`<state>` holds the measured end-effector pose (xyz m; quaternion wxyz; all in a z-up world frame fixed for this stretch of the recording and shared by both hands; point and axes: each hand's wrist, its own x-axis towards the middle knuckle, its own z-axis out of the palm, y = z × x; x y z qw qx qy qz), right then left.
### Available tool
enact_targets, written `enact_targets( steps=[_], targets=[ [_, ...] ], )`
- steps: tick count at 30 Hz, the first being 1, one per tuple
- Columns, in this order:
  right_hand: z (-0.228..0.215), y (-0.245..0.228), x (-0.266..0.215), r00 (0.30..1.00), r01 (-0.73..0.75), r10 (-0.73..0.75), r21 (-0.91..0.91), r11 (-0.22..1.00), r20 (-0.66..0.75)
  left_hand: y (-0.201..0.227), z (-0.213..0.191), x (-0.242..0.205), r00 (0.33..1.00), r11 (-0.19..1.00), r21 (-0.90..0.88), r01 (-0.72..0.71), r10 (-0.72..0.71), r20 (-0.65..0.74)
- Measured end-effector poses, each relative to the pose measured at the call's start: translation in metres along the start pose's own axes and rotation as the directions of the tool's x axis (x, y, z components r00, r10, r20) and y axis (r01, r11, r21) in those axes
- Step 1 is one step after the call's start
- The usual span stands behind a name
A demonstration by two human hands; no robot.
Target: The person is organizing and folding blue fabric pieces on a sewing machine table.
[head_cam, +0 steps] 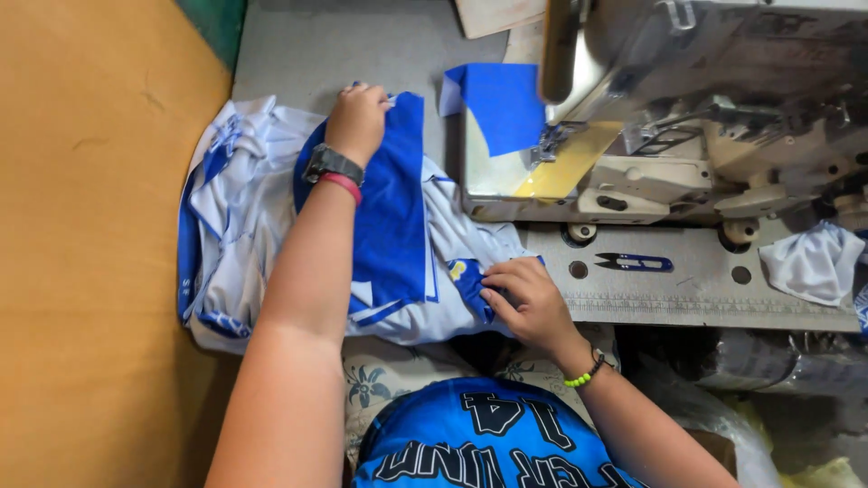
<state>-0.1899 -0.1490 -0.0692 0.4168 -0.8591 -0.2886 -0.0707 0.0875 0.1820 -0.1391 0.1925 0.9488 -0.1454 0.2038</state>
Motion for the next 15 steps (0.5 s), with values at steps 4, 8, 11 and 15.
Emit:
enact_targets(
  steps=[4,8,11,15],
  targets=[
    [-0.001,0.003,0.003,0.999,-0.001,0.003,0.066,0.998,-0.038,-0.005,-0.007,0.007,0.997,0.996,-0.047,0.080,-0.080,-0.001],
    [-0.002,-0.001,0.005,0.997,0.062,-0.059,0.049,0.997,-0.054,0.065,-0.094,-0.004,0.985,0.946,-0.294,0.138,-0.163,-0.063],
    [-0.006,0.001,0.005,0.998,0.030,-0.024,0.105,0.994,-0.063,0.154,-0.162,-0.031,0.995,0.926,-0.366,0.098,-0.081,0.061],
    [-0.037,-0.042,0.014,0.942,-0.324,0.284,0.716,0.618,0.182,0.276,-0.217,-0.104,0.952,0.835,-0.535,-0.129,0.255,0.168]
  ],
)
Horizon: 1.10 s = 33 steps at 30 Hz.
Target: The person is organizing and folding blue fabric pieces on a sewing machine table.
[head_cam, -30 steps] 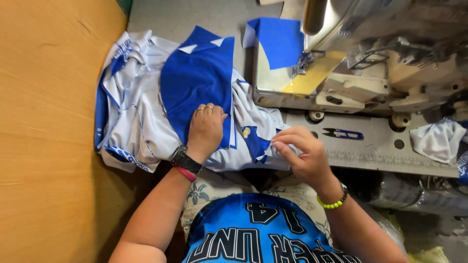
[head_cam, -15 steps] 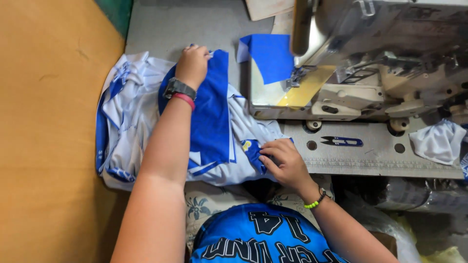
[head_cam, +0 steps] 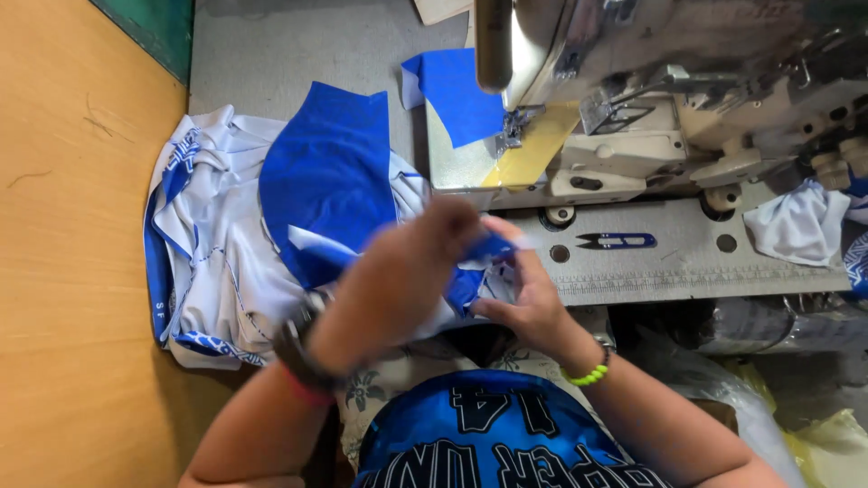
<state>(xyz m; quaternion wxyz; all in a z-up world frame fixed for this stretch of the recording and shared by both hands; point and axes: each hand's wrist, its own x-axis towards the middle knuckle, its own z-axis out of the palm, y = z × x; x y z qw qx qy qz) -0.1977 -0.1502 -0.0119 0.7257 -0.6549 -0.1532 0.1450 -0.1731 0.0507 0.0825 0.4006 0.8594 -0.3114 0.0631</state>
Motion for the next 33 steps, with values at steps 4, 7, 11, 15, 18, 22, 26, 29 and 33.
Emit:
enact_targets(
  steps=[4,7,11,15,18,22,26,29,33],
  targets=[
    [-0.009,-0.041,-0.022,0.948,0.310,-0.315,-0.106,0.945,-0.035,0.053,-0.005,-0.015,0.988,0.990,-0.141,-0.007,-0.016,-0.157],
    [-0.008,-0.072,-0.027,0.909,0.355,-0.370,-0.110,0.928,-0.190,0.055,-0.001,-0.013,0.965,0.953,-0.292,0.080,-0.148,-0.217],
    [-0.018,-0.072,-0.040,0.937,0.193,-0.195,-0.037,0.981,-0.290,0.053,0.017,-0.012,0.979,0.902,-0.412,0.126,-0.181,-0.098],
    [-0.026,-0.082,-0.047,0.943,0.166,-0.238,-0.289,0.943,-0.233,0.047,0.033,-0.009,0.971,0.848,-0.486,0.211,-0.237,0.009],
    [-0.031,-0.078,-0.051,0.930,0.169,-0.246,-0.275,0.946,-0.272,0.043,0.042,-0.009,0.951,0.785,-0.547,0.292,-0.302,0.075],
    [-0.038,-0.075,-0.054,0.929,0.156,-0.236,-0.276,0.948,-0.286,0.043,0.046,-0.004,0.934,0.748,-0.568,0.343,-0.337,0.120],
    [-0.032,-0.073,-0.048,0.831,0.245,-0.432,-0.466,0.850,-0.351,0.048,0.047,0.000,0.949,0.776,-0.558,0.294,-0.305,0.076],
    [-0.021,-0.080,-0.053,0.757,0.289,-0.568,-0.615,0.734,-0.323,0.052,0.046,-0.001,0.967,0.820,-0.523,0.232,-0.255,0.030],
    [-0.007,-0.088,-0.067,0.888,0.139,-0.367,-0.598,0.789,-0.278,0.067,0.038,-0.001,0.987,0.887,-0.433,0.159,-0.148,0.058]
  ],
)
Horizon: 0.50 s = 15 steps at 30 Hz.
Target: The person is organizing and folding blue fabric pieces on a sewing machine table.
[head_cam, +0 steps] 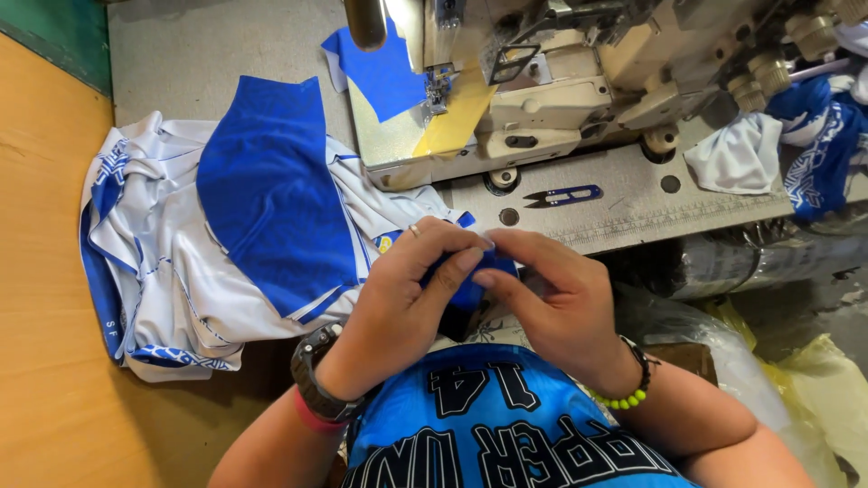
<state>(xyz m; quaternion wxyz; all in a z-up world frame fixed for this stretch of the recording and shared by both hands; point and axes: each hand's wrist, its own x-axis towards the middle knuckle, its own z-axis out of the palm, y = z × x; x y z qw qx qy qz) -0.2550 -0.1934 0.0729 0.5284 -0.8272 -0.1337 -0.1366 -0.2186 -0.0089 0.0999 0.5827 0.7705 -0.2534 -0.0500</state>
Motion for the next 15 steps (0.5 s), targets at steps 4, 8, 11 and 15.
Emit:
enact_targets(
  steps=[4,8,11,15],
  targets=[
    [0.003,0.009,-0.011,0.971,-0.230,0.240,0.337,0.913,0.013,0.015,-0.006,-0.010,0.995,0.984,0.143,-0.104,0.101,0.027],
    [0.001,0.012,-0.020,0.959,-0.266,0.281,0.430,0.863,0.030,0.029,-0.017,-0.022,0.985,0.954,0.246,-0.171,0.170,0.025],
    [0.000,0.012,-0.022,0.960,-0.272,0.273,0.437,0.857,0.061,0.032,-0.023,-0.024,0.989,0.955,0.259,-0.146,0.142,0.036],
    [0.003,0.014,-0.014,0.970,-0.243,0.215,0.482,0.842,0.113,0.023,-0.033,-0.015,0.989,0.962,0.244,-0.121,0.096,0.110]
  ],
)
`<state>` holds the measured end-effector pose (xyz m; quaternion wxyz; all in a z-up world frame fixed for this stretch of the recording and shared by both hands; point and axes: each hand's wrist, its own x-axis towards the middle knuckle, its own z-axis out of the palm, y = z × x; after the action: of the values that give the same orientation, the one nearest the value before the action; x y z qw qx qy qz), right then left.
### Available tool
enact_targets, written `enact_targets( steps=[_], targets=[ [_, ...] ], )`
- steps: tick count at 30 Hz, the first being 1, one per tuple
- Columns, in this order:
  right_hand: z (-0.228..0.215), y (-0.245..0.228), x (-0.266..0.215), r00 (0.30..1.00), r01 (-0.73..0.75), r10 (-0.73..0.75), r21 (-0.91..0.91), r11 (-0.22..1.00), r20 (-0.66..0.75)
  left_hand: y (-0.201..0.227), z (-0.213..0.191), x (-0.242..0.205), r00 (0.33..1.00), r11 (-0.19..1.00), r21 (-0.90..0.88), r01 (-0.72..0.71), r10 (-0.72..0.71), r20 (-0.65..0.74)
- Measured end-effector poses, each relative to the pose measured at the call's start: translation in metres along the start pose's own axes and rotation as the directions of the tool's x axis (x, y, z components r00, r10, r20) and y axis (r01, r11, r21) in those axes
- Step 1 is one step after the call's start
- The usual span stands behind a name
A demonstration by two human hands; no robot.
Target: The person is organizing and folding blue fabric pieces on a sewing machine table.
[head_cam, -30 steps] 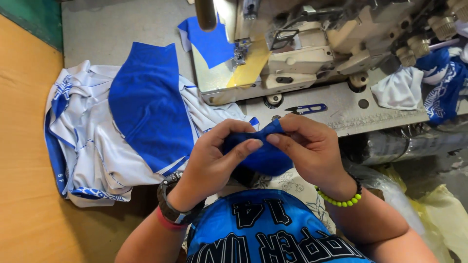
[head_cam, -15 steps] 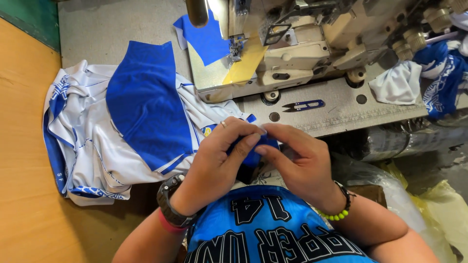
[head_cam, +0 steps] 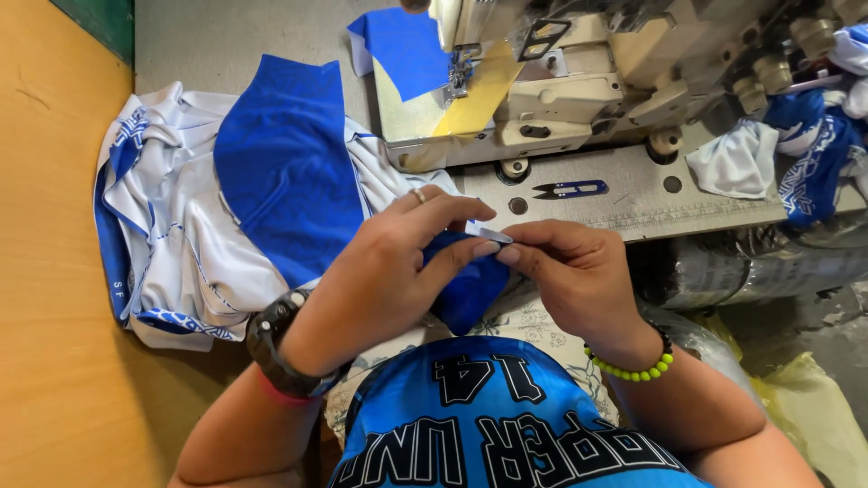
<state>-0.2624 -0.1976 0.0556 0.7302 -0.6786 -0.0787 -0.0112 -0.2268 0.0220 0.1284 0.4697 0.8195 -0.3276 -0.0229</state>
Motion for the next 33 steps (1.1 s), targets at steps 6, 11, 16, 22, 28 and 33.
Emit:
enact_targets(
  steps=[6,11,16,22,28,33],
  targets=[
    [-0.001,0.010,0.021,0.994,-0.105,0.106,-0.033,0.994,0.036,-0.015,-0.007,0.024,0.998,0.998,0.052,0.038,-0.041,0.055],
    [-0.002,0.028,0.027,0.995,-0.103,0.103,0.048,0.994,0.005,-0.021,-0.007,0.037,0.988,0.991,0.113,0.065,-0.080,0.131],
    [-0.006,0.029,0.031,0.998,-0.055,0.054,-0.081,0.995,-0.015,-0.026,-0.009,0.052,0.933,0.968,0.069,0.240,-0.250,0.257],
    [-0.006,0.024,0.032,0.999,-0.032,0.035,-0.070,0.997,0.039,-0.029,-0.011,0.053,0.919,0.935,-0.019,0.353,-0.343,0.197],
    [0.004,0.026,0.036,0.986,-0.106,0.133,-0.241,0.965,0.097,-0.021,-0.010,0.045,0.990,0.978,0.155,0.139,-0.141,0.005],
    [0.017,0.025,0.026,0.950,-0.280,0.293,-0.118,0.953,0.106,0.006,-0.026,0.041,0.988,0.940,0.337,-0.056,0.100,-0.114]
  ],
)
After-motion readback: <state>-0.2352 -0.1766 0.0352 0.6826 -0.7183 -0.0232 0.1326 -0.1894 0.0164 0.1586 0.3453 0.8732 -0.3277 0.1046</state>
